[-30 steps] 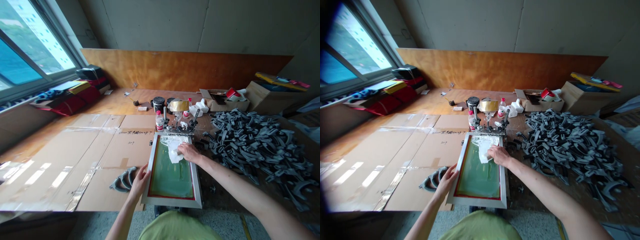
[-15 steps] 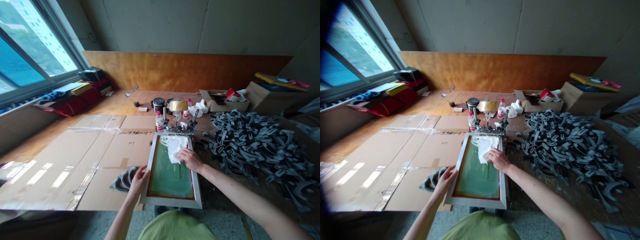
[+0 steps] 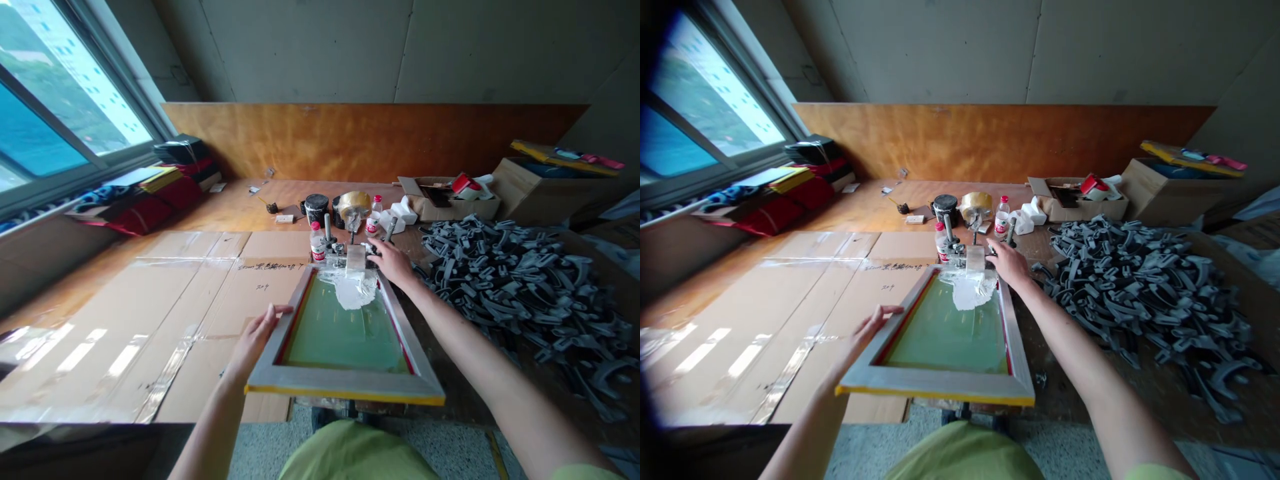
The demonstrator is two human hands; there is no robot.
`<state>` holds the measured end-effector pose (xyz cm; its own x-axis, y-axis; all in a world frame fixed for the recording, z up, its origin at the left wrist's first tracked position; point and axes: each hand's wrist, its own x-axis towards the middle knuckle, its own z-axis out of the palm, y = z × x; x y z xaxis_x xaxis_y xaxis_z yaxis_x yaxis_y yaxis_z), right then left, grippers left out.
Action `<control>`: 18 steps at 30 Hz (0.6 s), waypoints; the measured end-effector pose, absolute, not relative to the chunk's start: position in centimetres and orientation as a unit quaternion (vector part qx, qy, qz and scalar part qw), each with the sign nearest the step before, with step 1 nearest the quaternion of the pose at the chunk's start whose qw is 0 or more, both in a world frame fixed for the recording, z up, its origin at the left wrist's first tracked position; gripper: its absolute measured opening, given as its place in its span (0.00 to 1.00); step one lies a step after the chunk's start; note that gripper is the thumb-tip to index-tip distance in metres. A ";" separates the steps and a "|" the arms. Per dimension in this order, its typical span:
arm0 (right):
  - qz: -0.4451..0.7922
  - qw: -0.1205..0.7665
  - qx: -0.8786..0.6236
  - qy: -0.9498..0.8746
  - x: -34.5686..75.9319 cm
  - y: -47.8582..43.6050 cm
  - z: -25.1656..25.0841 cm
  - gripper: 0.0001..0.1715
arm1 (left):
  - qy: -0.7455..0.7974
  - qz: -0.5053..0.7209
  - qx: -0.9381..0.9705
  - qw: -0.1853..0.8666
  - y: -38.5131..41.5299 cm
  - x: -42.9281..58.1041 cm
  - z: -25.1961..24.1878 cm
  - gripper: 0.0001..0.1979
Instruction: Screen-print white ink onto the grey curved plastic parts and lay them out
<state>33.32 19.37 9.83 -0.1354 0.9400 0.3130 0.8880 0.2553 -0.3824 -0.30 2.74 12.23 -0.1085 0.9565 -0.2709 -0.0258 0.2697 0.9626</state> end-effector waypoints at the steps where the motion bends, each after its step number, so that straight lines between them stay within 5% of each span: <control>1: 0.061 0.267 -0.629 -0.728 34.4 18.8 9.2 0.22 | 0.564 0.485 0.400 0.536 3.7 0.0 13.2 0.27; 4: 0.116 0.273 -0.656 -0.694 36.6 16.0 6.1 0.18 | 0.503 0.567 0.412 0.505 6.9 1.2 15.8 0.26; 10: 0.124 0.279 -0.592 -0.746 34.4 10.7 0.7 0.38 | 0.483 0.596 0.411 0.493 10.9 3.0 18.3 0.27; 14: 0.112 0.151 -0.547 -0.816 32.7 9.8 1.3 0.18 | 0.521 0.562 0.374 0.522 7.8 4.3 13.9 0.29; 18: 0.082 0.157 -0.516 -0.838 29.4 6.8 3.2 0.06 | 0.543 0.307 0.327 0.710 2.1 7.7 6.9 0.34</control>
